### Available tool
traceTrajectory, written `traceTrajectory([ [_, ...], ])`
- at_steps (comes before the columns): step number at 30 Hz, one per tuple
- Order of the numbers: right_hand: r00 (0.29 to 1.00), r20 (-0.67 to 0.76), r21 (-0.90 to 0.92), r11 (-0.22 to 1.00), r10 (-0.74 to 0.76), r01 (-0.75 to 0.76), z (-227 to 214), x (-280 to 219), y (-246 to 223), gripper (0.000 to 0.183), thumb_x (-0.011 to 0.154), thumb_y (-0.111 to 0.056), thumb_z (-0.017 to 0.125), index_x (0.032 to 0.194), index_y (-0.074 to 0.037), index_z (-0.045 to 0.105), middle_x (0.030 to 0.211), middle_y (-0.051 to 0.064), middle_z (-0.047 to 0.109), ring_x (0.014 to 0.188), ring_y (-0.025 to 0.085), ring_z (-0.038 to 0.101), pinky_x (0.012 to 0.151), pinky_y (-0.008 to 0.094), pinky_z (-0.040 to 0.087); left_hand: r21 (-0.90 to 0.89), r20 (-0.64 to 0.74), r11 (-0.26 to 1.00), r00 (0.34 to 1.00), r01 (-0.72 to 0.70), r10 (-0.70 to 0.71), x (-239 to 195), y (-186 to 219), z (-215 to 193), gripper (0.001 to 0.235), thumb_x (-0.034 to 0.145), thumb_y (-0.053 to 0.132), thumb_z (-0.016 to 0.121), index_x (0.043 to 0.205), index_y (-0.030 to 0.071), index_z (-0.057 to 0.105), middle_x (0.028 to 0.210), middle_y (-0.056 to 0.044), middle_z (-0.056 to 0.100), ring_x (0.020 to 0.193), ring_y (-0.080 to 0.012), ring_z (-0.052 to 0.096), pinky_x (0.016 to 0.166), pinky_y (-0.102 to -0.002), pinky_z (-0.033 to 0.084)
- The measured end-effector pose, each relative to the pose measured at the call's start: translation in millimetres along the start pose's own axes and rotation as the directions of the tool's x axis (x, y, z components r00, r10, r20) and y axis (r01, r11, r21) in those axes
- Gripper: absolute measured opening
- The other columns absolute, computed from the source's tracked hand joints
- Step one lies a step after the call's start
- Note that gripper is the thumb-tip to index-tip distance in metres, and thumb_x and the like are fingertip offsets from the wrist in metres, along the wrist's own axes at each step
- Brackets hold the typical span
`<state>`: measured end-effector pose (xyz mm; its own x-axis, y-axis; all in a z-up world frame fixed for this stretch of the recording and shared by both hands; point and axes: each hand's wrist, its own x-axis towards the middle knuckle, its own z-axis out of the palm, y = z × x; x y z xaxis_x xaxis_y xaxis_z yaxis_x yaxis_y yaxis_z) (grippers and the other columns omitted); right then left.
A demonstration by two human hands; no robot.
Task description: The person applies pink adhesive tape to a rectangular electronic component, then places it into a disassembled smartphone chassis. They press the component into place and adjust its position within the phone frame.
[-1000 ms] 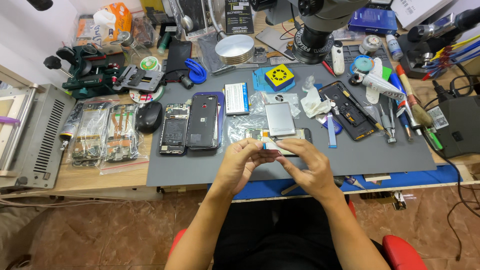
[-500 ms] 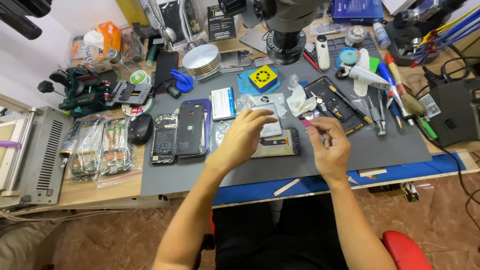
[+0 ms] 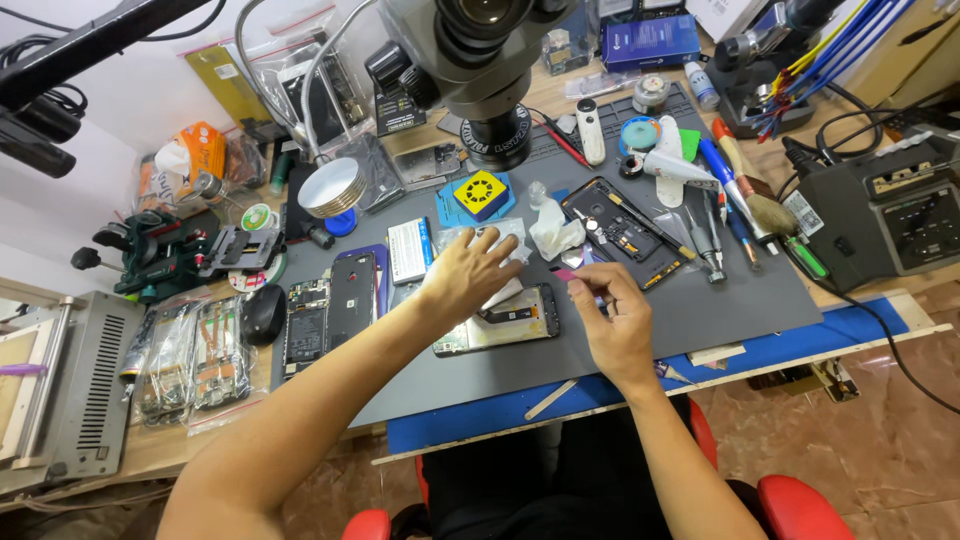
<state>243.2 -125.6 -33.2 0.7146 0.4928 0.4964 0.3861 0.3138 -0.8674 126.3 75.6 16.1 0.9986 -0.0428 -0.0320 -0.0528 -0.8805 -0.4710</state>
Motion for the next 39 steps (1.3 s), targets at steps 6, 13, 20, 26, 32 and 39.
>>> traceTrajectory([
  [6, 1.0, 0.018, -0.042, 0.999, 0.019, -0.018, -0.2, 2.1, -5.6, 0.014, 0.102, -0.01, 0.071, 0.103, 0.004, 0.074, 0.091, 0.014, 0.07, 0.078, 0.022, 0.073, 0.073, 0.033, 0.062, -0.079, 0.037, 0.997, 0.999, 0.013, -0.01, 7.9, -18.6, 0.9, 0.04, 0.08, 0.003, 0.082, 0.115, 0.02, 0.073, 0.125, -0.007, 0.069, 0.123, -0.0297, 0.062, 0.106, -0.049, 0.047],
  [13, 0.997, 0.038, -0.087, 0.994, 0.064, -0.06, -0.4, 1.4, -13.5, 0.016, 0.103, -0.014, 0.071, 0.104, 0.002, 0.075, 0.087, 0.011, 0.071, 0.082, 0.02, 0.074, 0.076, 0.033, 0.061, -0.053, 0.008, 0.998, 0.999, -0.035, 0.036, 13.3, -35.5, 3.7, 0.026, 0.072, 0.012, 0.093, 0.094, 0.018, 0.08, 0.097, -0.003, 0.08, 0.112, -0.0243, 0.072, 0.111, -0.048, 0.043],
  [20, 0.99, 0.034, -0.014, 0.991, 0.136, -0.136, 1.2, 0.1, -10.7, 0.011, 0.102, -0.01, 0.073, 0.102, 0.001, 0.075, 0.083, 0.012, 0.072, 0.08, 0.019, 0.071, 0.079, 0.034, 0.059, -0.505, -0.074, 0.858, 0.986, 0.093, -0.151, -40.8, -51.2, -74.8, 0.024, 0.082, 0.016, 0.084, 0.097, 0.01, 0.066, 0.09, -0.011, 0.077, 0.101, -0.033, 0.074, 0.095, -0.047, 0.051],
  [26, 0.971, 0.015, 0.027, 0.97, 0.24, -0.241, 5.1, -3.2, -0.8, 0.011, 0.103, -0.01, 0.072, 0.103, 0.001, 0.075, 0.082, 0.013, 0.074, 0.077, 0.017, 0.071, 0.078, 0.032, 0.059, -0.878, 0.166, -0.461, 0.821, -0.129, -0.546, -76.9, 6.7, -49.5, 0.042, 0.088, 0.027, 0.054, 0.12, -0.001, 0.059, 0.123, -0.027, 0.069, 0.12, -0.0433, 0.068, 0.103, -0.054, 0.055],
  [32, 0.953, -0.003, 0.139, 0.944, 0.302, -0.299, 12.9, -11.3, -3.9, 0.01, 0.106, -0.009, 0.068, 0.105, 0.001, 0.071, 0.085, 0.016, 0.074, 0.075, 0.02, 0.073, 0.076, 0.032, 0.061, -0.054, 0.499, -0.815, 0.691, -0.577, -0.522, -86.5, 42.6, -18.9, 0.067, 0.079, 0.021, 0.048, 0.137, -0.012, 0.049, 0.132, -0.035, 0.061, 0.114, -0.0533, 0.066, 0.106, -0.061, 0.053],
  [39, 0.923, 0.105, 0.128, 0.915, 0.37, -0.382, 30.0, -13.6, -28.8, 0.014, 0.103, -0.01, 0.072, 0.107, 0.004, 0.074, 0.082, 0.018, 0.075, 0.073, 0.022, 0.074, 0.075, 0.032, 0.06, -0.267, 0.353, -0.784, 0.699, -0.561, -0.621, -114.0, 48.3, 6.4, 0.054, 0.108, 0.043, 0.04, 0.135, 0.0, 0.06, 0.127, -0.023, 0.069, 0.103, -0.0331, 0.072, 0.098, -0.046, 0.059],
])
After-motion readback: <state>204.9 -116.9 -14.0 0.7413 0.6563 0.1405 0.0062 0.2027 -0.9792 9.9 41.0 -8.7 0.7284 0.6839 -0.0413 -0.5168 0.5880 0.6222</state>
